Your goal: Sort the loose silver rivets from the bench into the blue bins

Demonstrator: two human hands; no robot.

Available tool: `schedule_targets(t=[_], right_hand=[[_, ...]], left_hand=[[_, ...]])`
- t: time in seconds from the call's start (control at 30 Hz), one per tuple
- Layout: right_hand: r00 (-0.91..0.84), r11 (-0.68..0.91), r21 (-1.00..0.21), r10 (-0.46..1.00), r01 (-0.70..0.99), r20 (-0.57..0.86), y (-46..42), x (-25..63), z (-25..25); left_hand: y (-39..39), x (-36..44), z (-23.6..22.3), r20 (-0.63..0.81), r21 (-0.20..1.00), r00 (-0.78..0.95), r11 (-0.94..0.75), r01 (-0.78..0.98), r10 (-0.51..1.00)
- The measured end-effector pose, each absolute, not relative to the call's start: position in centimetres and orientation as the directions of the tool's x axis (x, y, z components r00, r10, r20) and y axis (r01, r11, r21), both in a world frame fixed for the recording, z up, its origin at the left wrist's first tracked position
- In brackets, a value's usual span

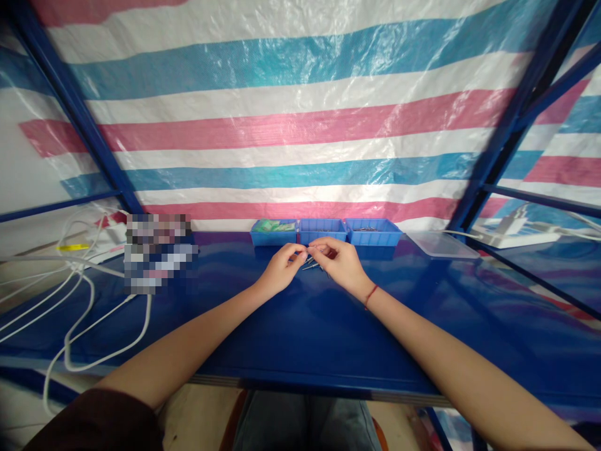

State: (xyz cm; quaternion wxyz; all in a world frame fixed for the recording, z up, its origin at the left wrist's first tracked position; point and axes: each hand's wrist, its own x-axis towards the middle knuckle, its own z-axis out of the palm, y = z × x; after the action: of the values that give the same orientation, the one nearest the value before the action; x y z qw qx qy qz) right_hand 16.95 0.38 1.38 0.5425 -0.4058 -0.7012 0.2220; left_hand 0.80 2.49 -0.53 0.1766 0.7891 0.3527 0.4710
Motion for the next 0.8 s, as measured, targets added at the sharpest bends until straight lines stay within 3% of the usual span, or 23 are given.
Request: schedule_targets(t=[0.13, 0.23, 0.3, 0.4, 0.6, 0.8], right_hand=[[-0.013, 0.532, -0.784, 0.830, 0.319, 0.558, 1.6, 18.2, 1.4], [0.189, 0.472, -0.759, 0.780, 0.448, 0.596, 3.8, 21.1, 1.5], [0.362, 0.342, -0.736, 0.702, 0.584, 0.613, 5.3, 23.8, 1.6], [0.475, 0.218, -0.733, 0.638, 0.644, 0.606, 7.1, 27.8, 1.5], [0.361, 0.121, -0.613, 0.714, 0.781, 0.600, 7.6, 31.6, 0.4], [0.253, 0.158, -0.494, 0.704, 0.855, 0.664, 7.2, 30.0, 0.1]], left_hand=[[2.3, 0.9, -0.7, 0.623, 0.521, 0.313, -0.679, 0.518, 0.717], [2.3, 0.8, -1.0, 0.582, 0.483, 0.301, -0.619, 0.620, 0.756], [2.2, 0.8, -1.1, 0.539, 0.457, 0.333, -0.600, 0.657, 0.774], [2.0, 0.9, -1.3, 0.475, 0.405, 0.414, -0.610, 0.681, 0.777], [2.0, 0.9, -1.7, 0.434, 0.312, 0.526, -0.670, 0.674, 0.731], [2.9, 0.4, -1.3, 0.426, 0.267, 0.568, -0.697, 0.665, 0.705]])
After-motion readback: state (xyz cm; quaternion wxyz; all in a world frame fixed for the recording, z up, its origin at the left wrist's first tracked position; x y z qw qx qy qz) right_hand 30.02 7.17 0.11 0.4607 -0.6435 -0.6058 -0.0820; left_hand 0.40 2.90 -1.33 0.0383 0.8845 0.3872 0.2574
